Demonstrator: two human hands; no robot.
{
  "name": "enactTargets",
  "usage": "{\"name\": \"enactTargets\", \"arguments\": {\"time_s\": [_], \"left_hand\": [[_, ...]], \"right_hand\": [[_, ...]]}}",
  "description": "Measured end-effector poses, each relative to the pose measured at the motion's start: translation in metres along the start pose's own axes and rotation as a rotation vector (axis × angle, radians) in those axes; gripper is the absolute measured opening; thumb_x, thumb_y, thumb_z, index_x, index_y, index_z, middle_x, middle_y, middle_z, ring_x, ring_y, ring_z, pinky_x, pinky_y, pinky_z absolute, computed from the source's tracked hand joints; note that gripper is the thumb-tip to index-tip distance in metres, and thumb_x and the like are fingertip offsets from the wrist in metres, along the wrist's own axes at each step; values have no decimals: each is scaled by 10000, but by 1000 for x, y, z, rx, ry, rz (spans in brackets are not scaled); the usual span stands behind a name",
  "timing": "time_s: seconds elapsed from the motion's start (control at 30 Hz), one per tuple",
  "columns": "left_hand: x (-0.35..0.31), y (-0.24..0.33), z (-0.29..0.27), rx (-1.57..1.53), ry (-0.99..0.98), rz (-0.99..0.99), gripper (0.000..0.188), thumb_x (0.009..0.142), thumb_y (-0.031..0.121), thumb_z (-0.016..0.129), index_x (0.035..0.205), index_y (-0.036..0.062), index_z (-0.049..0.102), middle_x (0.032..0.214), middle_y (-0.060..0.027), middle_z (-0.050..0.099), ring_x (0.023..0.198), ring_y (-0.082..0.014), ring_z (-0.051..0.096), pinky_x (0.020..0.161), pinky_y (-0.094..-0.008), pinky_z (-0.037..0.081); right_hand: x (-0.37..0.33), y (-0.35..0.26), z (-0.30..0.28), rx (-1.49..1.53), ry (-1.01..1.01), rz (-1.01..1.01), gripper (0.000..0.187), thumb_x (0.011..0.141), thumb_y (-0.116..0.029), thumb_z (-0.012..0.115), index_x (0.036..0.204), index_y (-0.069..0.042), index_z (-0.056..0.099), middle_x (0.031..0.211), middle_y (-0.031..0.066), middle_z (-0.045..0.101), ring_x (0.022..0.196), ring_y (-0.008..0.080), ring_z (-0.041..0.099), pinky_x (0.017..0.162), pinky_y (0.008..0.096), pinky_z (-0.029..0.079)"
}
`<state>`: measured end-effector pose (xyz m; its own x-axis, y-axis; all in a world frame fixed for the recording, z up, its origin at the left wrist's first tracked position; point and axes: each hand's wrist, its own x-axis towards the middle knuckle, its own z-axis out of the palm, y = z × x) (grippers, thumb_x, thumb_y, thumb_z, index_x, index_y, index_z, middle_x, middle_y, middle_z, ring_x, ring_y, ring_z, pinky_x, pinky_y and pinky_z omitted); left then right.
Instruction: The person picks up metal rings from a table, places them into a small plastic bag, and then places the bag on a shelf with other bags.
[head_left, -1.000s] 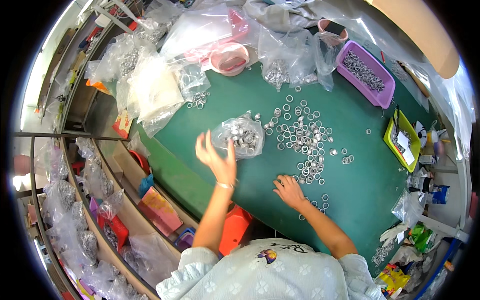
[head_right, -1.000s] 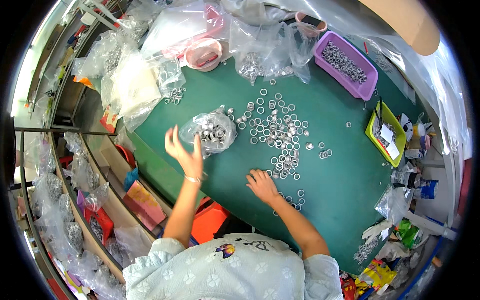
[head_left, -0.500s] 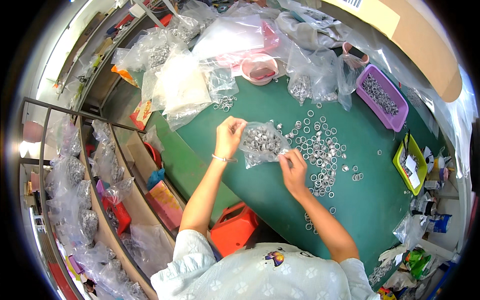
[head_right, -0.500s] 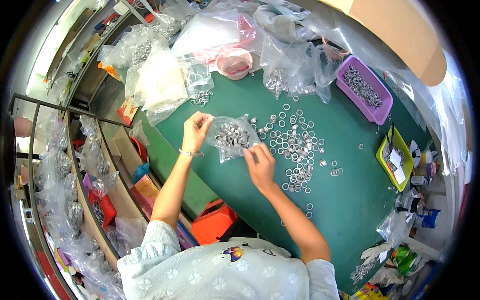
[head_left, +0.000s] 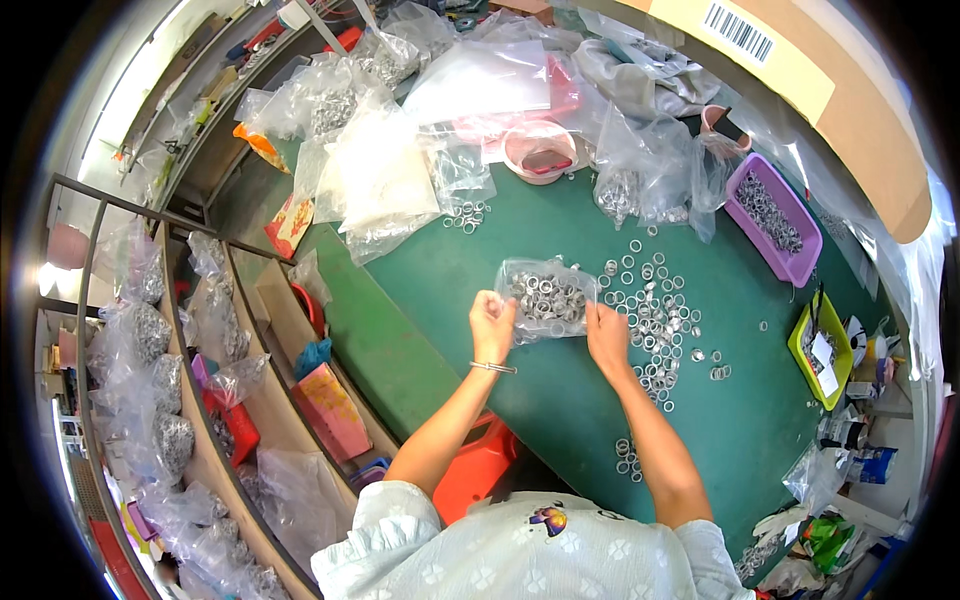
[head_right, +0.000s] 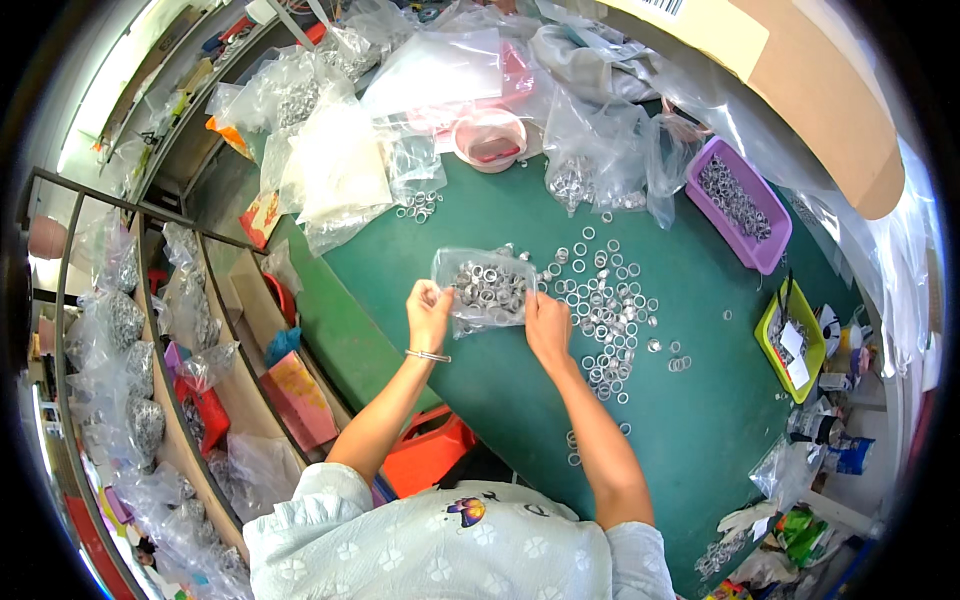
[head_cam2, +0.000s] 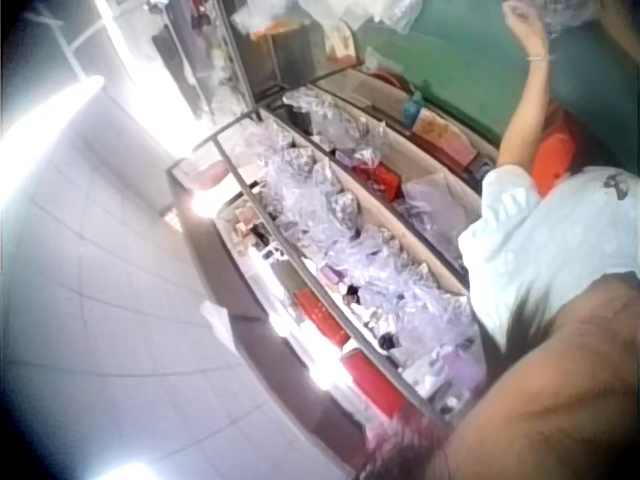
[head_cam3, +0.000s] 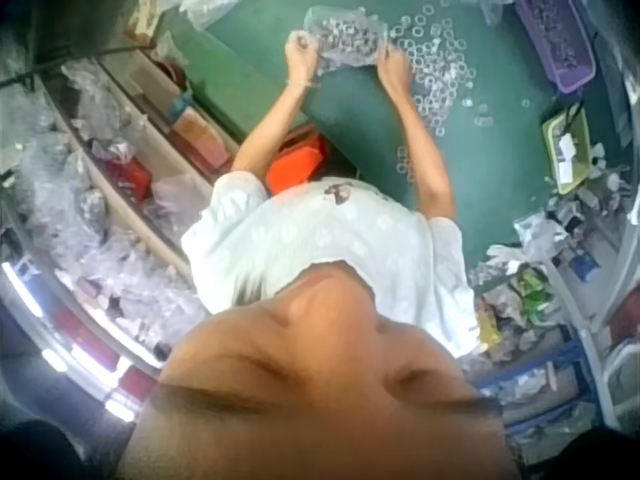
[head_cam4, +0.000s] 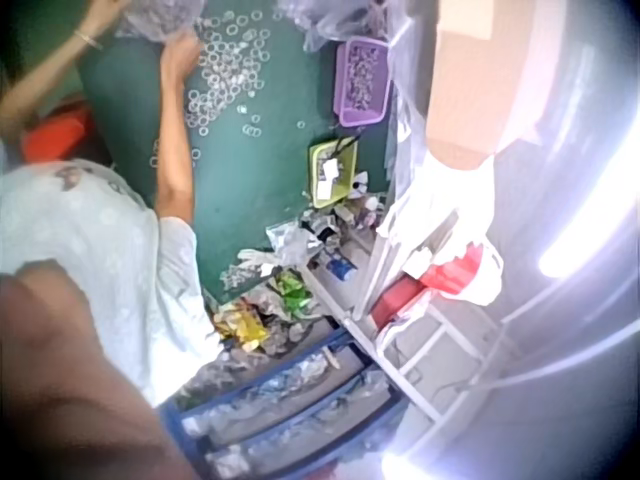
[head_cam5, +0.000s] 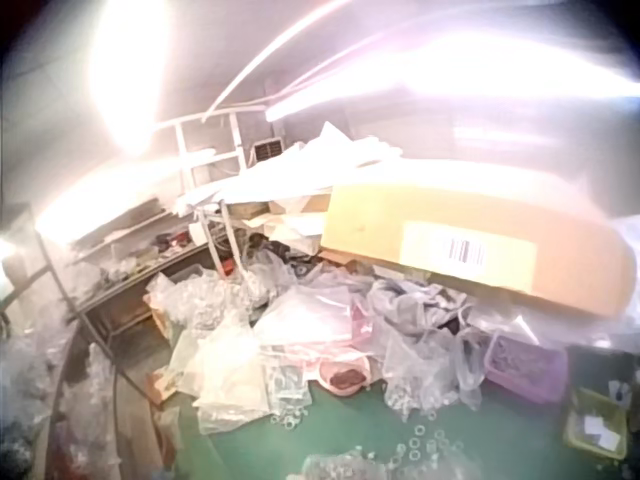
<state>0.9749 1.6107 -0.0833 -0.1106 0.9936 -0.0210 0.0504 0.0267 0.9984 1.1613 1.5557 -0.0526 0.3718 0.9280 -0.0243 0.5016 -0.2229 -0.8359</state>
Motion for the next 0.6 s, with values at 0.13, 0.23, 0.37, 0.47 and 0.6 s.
{"name": "enactTargets", "arguments": {"time_s": [0.13,0.23,0.37,0.47,0.6], "left_hand": [[18,70,-6,-215,-21,-59,223,829,-19,565,722,94,406,587,15,463,464,-50,422,396,-201,364],[27,76,-16,-164,-59,-45,229,833,-18,559,713,95,400,574,13,457,443,-53,413,383,-196,357],[19,54,-25,-111,-49,-81,234,835,-1,573,708,96,402,565,13,456,420,-56,406,363,-196,345],[16,52,-29,-112,-96,-129,231,832,56,618,727,90,415,559,22,444,418,-49,413,356,-200,347],[-6,57,-12,-84,40,-96,214,837,65,617,949,36,437,754,-20,491,560,-57,456,441,-203,386]], "right_hand": [[14,-43,-15,144,-9,-150,355,894,-195,503,635,46,479,518,167,426,460,261,401,456,382,322],[20,-50,-10,132,-58,-149,354,891,-210,503,645,45,505,544,222,472,470,369,460,468,413,346],[25,-39,4,24,-59,-199,361,893,-221,495,645,41,510,551,223,478,479,382,466,467,416,350],[16,-25,-5,36,-197,-94,366,896,-246,507,658,32,522,546,164,502,464,265,436,482,370,348],[-5,21,-25,457,-290,-15,298,907,-263,514,797,4,586,672,27,547,656,97,486,598,277,385]]}}
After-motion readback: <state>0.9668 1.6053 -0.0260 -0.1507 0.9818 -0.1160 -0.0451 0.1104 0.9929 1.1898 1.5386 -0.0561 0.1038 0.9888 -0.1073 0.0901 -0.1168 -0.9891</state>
